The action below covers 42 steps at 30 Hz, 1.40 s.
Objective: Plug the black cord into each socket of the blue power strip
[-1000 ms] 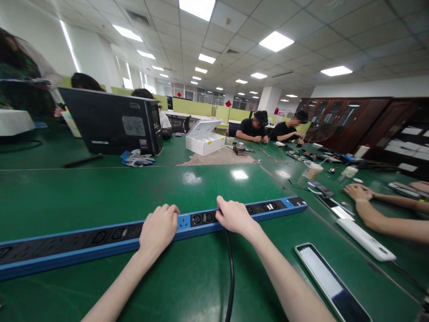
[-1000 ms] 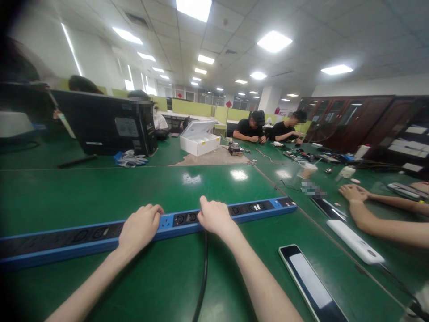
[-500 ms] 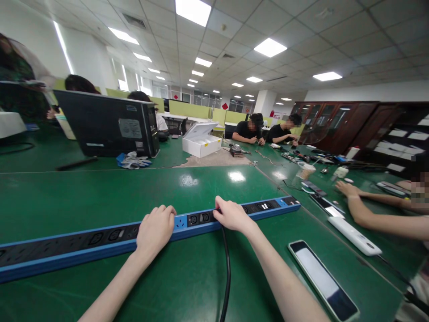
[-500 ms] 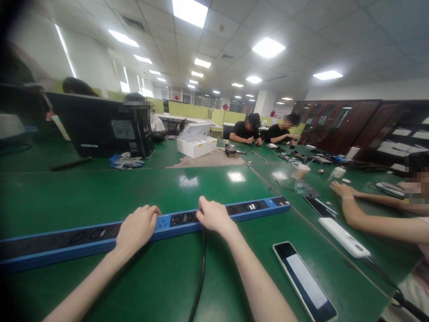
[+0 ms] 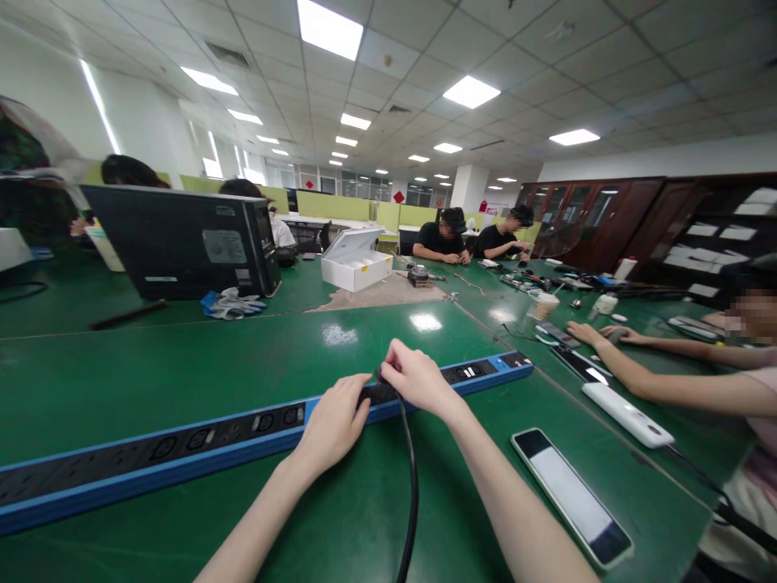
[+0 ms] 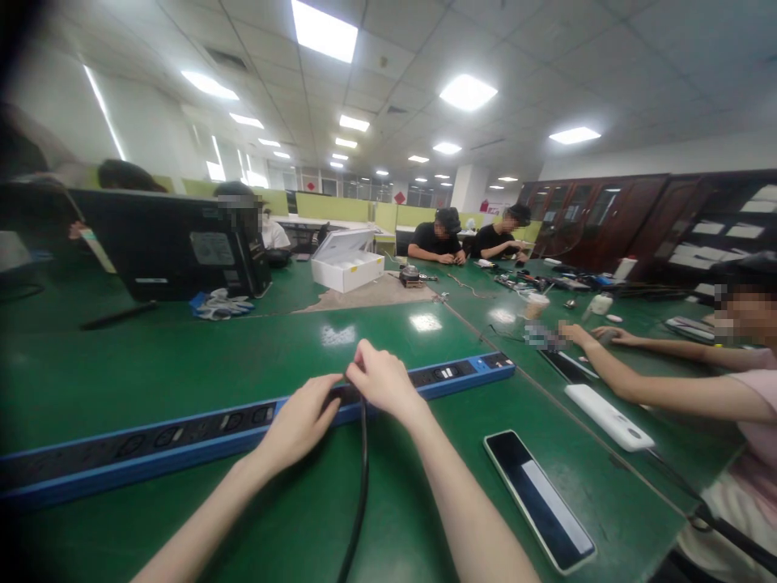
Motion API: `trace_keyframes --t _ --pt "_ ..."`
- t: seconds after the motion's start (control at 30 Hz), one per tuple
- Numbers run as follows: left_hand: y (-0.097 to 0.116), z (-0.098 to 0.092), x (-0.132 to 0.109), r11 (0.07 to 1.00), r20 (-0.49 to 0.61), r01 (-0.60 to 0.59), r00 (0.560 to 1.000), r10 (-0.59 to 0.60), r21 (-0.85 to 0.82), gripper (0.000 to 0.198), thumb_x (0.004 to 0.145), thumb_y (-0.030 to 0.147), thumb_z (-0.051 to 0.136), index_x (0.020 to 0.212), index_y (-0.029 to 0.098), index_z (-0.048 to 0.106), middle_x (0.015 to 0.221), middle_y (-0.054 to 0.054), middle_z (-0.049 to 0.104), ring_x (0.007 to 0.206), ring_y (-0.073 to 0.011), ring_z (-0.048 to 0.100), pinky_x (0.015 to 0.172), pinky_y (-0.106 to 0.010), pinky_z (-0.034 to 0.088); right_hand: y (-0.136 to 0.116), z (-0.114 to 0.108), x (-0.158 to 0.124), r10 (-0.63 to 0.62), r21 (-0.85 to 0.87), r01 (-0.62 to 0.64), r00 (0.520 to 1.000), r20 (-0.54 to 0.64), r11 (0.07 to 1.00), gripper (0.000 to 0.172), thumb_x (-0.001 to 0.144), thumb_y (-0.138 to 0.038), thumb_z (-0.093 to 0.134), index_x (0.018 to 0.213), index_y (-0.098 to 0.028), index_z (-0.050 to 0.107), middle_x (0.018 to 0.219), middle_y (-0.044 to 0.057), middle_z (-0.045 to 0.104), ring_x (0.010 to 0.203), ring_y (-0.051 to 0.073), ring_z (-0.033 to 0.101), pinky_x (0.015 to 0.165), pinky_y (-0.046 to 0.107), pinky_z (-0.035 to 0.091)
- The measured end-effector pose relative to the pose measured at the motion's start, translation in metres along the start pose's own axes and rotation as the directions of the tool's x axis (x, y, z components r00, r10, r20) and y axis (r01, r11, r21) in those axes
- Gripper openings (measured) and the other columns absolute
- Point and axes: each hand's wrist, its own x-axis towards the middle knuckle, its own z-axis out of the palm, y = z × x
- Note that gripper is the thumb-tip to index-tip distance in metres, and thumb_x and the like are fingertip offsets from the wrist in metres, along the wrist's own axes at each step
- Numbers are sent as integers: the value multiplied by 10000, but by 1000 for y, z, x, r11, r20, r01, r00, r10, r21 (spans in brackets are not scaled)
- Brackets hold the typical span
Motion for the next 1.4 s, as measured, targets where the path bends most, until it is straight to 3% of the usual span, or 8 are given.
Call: trace_keyframes --t 0.13,0.3,0.47,0.73,0.93,1.1,1.23,1.4 --pt "11 25 3 995 33 -9 999 6 99 479 1019 369 393 1459 221 510 1456 -105 597 1322 -263 558 1151 -462 373 22 -53 -14 98 191 -60 975 -200 980 238 975 -477 488 969 -246 544 762 -23 665 654 153 576 607 248 321" --pt "11 34 2 992 35 15 999 -20 125 499 1020 372 377 1481 225 499 1503 -105 555 1370 -284 524 1185 -508 336 84 -86 -43 214 218 -180 966 -146 959 249 939 -490 528 955 -244 557 690 -25 647 596 164 557 575 250 324" --pt "35 49 29 997 28 -12 1000 14 -75 502 977 302 450 1473 228 482 1477 -89 575 1368 -243 524 1166 -448 395 112 -57 -42 224 128 -216 973 -49 968 208 933 -452 553 924 -244 564 658 -36 624 599 158 551 595 245 329" --pt "70 72 62 940 -13 -44 999 42 -339 786 813 251 664 1542 252 370 1490 -122 544 1331 -290 549 1111 -489 444 89 -9 -14 131 48 -135 989 74 990 174 923 -399 617 1000 -244 606 763 -21 670 680 142 601 627 233 352" --pt "69 68 54 915 -84 33 994 -72 -402 591 905 302 609 1472 299 443 1311 -97 671 1183 -271 650 1003 -449 510 92 -4 -14 129 430 -238 955 268 871 246 968 -419 543 1085 -211 606 676 -25 651 518 123 595 514 213 436" --pt "81 66 58 857 -58 103 987 -153 -505 447 980 408 520 1408 289 472 1257 -96 703 1124 -259 686 934 -394 520 95 -25 -20 -23 506 -130 958 285 853 297 989 -299 436 1218 -212 605 792 -4 659 676 136 641 611 234 506" --pt "86 47 69 742 21 180 976 -218 -646 401 989 486 493 1333 280 497 1049 -39 766 959 -220 724 863 -349 525 114 -62 -56 -3 217 -38 983 185 975 372 938 -309 565 1303 -239 574 1029 35 694 932 188 646 860 324 497" --pt "75 27 74 752 8 86 994 -107 -654 343 920 507 605 1139 251 673 971 -32 766 841 -197 704 784 -308 524 184 -106 -164 307 -16 -316 905 294 949 311 915 -500 606 1111 -260 631 1037 62 690 896 227 641 815 339 487"
